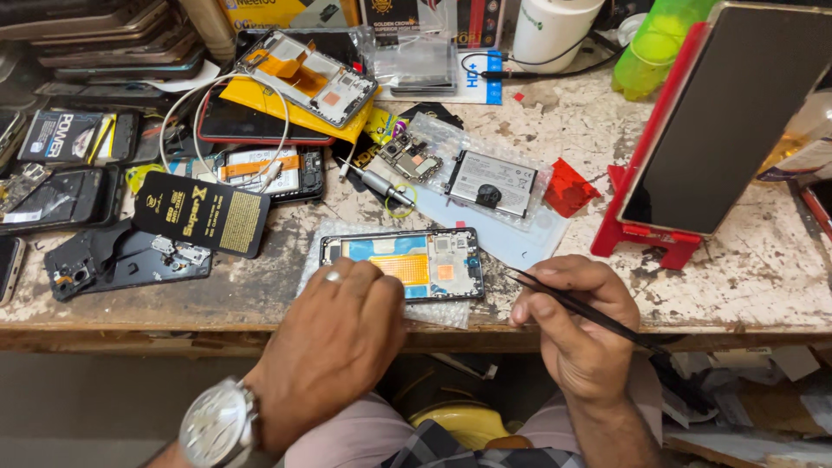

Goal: The person uses tweezers to carefully remove small components from the interior of a disassembled smartphone. The workspace is cluttered with phone parts, tools, and packaging. The person works on the phone's internal frame, manipulating tiny parts with precision.

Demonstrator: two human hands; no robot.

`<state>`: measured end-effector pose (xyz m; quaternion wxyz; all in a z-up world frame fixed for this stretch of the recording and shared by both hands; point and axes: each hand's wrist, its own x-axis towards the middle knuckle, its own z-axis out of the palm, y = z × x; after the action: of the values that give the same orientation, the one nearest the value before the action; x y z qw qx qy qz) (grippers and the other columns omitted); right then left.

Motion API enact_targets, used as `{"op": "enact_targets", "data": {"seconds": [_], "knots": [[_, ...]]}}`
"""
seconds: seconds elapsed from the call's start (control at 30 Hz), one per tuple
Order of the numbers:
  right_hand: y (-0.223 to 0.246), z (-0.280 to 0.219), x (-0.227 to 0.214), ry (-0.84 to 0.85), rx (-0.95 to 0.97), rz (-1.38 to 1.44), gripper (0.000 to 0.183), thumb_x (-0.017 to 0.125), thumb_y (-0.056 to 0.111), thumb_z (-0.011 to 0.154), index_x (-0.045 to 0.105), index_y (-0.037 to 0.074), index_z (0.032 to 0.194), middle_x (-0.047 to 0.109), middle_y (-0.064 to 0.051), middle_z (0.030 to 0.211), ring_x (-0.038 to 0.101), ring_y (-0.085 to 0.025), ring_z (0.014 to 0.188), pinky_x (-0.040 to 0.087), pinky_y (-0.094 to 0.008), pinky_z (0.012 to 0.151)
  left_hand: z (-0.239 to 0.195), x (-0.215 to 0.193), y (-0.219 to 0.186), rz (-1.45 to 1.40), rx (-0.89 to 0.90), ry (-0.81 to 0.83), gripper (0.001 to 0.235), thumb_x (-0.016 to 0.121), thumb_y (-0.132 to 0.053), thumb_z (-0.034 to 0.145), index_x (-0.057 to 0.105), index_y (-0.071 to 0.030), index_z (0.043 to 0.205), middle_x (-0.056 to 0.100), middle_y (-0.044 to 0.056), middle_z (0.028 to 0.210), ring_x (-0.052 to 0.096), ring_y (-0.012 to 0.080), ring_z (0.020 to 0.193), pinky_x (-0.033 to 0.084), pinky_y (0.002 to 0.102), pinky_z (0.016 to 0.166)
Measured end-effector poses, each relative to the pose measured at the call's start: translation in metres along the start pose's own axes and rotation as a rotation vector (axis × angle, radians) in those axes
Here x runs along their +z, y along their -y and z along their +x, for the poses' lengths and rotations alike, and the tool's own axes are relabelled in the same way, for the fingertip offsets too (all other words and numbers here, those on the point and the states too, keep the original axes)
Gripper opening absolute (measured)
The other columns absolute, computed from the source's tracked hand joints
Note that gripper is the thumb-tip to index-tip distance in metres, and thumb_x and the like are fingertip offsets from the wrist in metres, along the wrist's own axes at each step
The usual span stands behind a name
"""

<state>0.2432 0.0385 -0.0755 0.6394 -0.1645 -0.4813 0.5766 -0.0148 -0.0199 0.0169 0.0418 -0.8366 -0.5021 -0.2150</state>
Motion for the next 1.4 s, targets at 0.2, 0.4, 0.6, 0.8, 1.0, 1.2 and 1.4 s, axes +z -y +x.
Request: {"op": "enact_targets", "data": {"seconds": [0.2,0.4,0.6,0.8,1.0,1.2,1.4], "knots": [[0.002,-0.002,-0.001,0.004,0.025,-0.007,0.020,0.068,-0.011,0.099,0.064,-0.007,0.118,0.065,-0.022,0.114,0.070,-0.027,0.090,0.060,-0.038,0.080,-0.080,0.025,-0.016,-0.273,-0.198,-0.072,0.014,0.064,-0.005,0.085,0.054,0.000,0.094,0.057,0.015,0.085,0.059,0.0308,0.076,0.051,0.046,0.066],[0.001,0.000,-0.001,0.049,0.029,-0.064,0.021,0.066,-0.012,0.099,0.064,-0.007,0.119,0.066,-0.023,0.112,0.071,-0.026,0.090,0.062,-0.038,0.080,-0.169,0.139,-0.049,-0.312,-0.588,-0.124,0.010,0.069,-0.006,0.071,0.060,-0.007,0.074,0.056,0.014,0.067,0.067,0.0307,0.067,0.058,0.045,0.066],[0.001,-0.004,0.005,0.092,0.044,-0.338,0.022,0.068,-0.012,0.095,0.064,-0.006,0.117,0.067,-0.019,0.109,0.072,-0.022,0.090,0.062,-0.033,0.084,-0.194,0.169,-0.045,-0.398,-0.633,0.176,0.019,0.077,-0.022,0.076,0.065,-0.007,0.078,0.063,0.014,0.076,0.069,0.0292,0.073,0.057,0.045,0.070],[0.003,0.000,0.021,0.174,0.042,-0.476,0.022,0.069,-0.010,0.092,0.066,-0.004,0.113,0.069,-0.017,0.111,0.072,-0.021,0.101,0.062,-0.032,0.090,-0.140,0.097,-0.017,-0.405,-0.483,0.050,0.034,0.082,-0.040,0.083,0.069,-0.010,0.091,0.070,0.011,0.091,0.067,0.0290,0.094,0.049,0.047,0.083],[0.008,0.015,0.054,0.447,-0.070,-0.831,0.023,0.079,-0.006,0.081,0.073,0.004,0.101,0.076,-0.011,0.102,0.074,-0.020,0.096,0.060,-0.031,0.083,-0.073,0.019,0.029,-0.152,-0.235,-0.296,0.065,0.077,-0.046,0.085,0.058,-0.003,0.131,0.062,0.017,0.129,0.054,0.0363,0.128,0.036,0.053,0.109],[-0.001,0.026,0.083,0.553,-0.141,-0.971,0.021,0.080,-0.005,0.078,0.069,0.005,0.093,0.076,-0.007,0.095,0.075,-0.019,0.091,0.058,-0.035,0.085,-0.034,0.005,0.065,-0.221,-0.167,-0.152,0.084,0.075,-0.044,0.081,0.047,0.007,0.141,0.053,0.026,0.146,0.043,0.0427,0.142,0.025,0.055,0.116],[-0.002,0.024,0.085,0.556,-0.099,-1.061,0.023,0.080,-0.005,0.076,0.069,0.006,0.092,0.076,-0.007,0.095,0.076,-0.021,0.092,0.060,-0.035,0.083,-0.036,0.014,0.072,-0.297,-0.193,-0.082,0.084,0.076,-0.042,0.081,0.046,0.008,0.142,0.054,0.025,0.144,0.044,0.0381,0.140,0.026,0.052,0.117]]}}
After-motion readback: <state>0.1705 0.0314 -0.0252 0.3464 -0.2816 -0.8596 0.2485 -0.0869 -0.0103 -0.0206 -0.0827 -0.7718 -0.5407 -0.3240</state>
